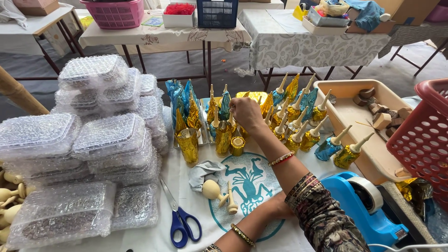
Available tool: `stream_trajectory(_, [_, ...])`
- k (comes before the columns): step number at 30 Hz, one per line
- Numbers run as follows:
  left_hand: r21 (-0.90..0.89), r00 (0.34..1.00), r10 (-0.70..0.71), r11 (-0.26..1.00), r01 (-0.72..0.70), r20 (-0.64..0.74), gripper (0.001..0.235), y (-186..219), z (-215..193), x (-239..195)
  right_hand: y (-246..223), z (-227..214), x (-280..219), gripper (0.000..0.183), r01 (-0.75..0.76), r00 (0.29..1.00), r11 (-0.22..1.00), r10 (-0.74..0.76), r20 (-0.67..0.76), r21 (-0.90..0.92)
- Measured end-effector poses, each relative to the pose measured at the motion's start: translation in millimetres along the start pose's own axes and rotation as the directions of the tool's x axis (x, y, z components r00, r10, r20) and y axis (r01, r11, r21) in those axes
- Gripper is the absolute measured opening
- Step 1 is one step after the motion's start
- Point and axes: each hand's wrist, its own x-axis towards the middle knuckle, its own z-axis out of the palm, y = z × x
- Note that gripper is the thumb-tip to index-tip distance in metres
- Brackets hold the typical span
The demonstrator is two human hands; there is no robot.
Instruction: The person wraps small wooden objects with a white cloth and places them on a table alongside other gold and blue foil-wrapped items. The person also picks up and arranges the foil-wrapped items on the table.
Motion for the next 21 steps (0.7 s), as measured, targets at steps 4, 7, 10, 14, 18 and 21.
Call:
stream_trajectory(4, [0.055,0.999,0.039,0.998,-0.037,-0.021,0.062,16.2,-6.1,-3.0,0.4,-3.7,3.6,0.009,0.008,1.0,1.0,-0.008,-0.001,-0.005])
stream_trajectory(7, [0.056,0.998,0.047,0.997,-0.044,-0.049,0.062,19.5,-8.7,-4.9,-0.5,-19.2,9.3,0.009,-0.011,1.0,1.0,0.011,0.0,0.022])
stream_trajectory(10, [0.072,1.0,-0.023,0.997,0.024,-0.015,0.042,1.6,-2.9,-4.0,-1.9,-58.6,13.6,0.01,-0.038,0.999,0.995,0.039,-0.013,0.095])
stream_trajectory(14, [0.205,1.0,0.025,0.978,-0.028,0.016,0.02,-6.8,0.1,-2.6,-7.3,-147.9,-0.1,0.009,0.138,0.963,0.99,-0.125,-0.239,0.04])
stream_trajectory(18, [0.214,0.995,0.103,0.972,-0.099,-0.006,0.022,2.7,-4.6,-4.3,3.5,-236.8,-37.8,0.007,0.084,0.974,0.996,-0.085,-0.211,-0.012])
stream_trajectory(21, [0.201,0.995,0.096,0.975,-0.092,-0.009,0.023,8.0,-7.0,-5.0,17.1,-271.7,-78.4,0.008,-0.083,0.99,0.994,0.073,-0.122,-0.076])
